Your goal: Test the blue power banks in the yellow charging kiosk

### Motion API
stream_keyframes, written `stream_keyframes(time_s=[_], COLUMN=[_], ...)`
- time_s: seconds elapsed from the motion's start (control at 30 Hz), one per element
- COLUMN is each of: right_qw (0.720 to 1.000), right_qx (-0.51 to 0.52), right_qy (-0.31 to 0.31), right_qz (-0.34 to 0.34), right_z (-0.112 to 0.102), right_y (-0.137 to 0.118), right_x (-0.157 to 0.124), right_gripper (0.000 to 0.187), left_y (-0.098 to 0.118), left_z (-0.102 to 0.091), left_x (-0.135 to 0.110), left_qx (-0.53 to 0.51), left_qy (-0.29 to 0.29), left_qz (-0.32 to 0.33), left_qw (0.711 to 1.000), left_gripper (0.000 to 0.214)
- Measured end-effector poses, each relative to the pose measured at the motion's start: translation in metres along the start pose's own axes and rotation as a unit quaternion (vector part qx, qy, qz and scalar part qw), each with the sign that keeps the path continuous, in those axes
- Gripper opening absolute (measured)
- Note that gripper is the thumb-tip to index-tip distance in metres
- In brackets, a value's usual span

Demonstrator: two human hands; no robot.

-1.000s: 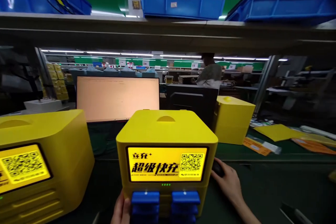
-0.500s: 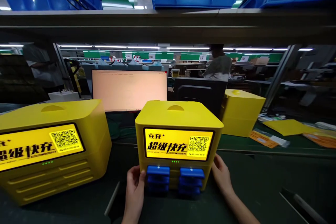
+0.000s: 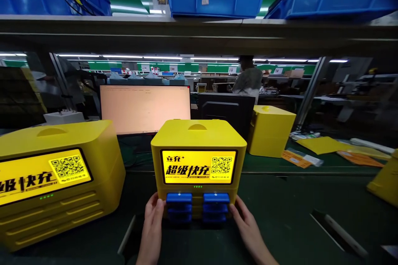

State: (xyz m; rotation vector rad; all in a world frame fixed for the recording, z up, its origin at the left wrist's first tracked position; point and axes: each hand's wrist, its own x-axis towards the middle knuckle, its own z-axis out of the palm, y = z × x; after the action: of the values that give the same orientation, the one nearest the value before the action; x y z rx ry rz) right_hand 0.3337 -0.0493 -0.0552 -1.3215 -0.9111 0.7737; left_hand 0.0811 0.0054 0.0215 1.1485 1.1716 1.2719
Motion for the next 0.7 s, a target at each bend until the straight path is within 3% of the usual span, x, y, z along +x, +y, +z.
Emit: stream_keyframes(time_s=[0.3, 0.7], right_qw=[1.000, 1.000], right_qx=[-0.025, -0.003], right_qy=[-0.002, 0.001], right_qz=[0.002, 0.000], right_z=[0.000, -0.002], right_y=[-0.001, 0.001], right_x=[-0.001, -0.002], right_gripper=[0.072, 0.061], left_y=[-0.005, -0.011], left_z=[-0.002, -0.002], left_x=[-0.002, -0.002], left_qx=[0.001, -0.016], left_qy=[-0.015, -0.010], left_qz=[0.008, 0.025], left_qw=[1.000, 1.000], left_gripper=[0.070, 0.061])
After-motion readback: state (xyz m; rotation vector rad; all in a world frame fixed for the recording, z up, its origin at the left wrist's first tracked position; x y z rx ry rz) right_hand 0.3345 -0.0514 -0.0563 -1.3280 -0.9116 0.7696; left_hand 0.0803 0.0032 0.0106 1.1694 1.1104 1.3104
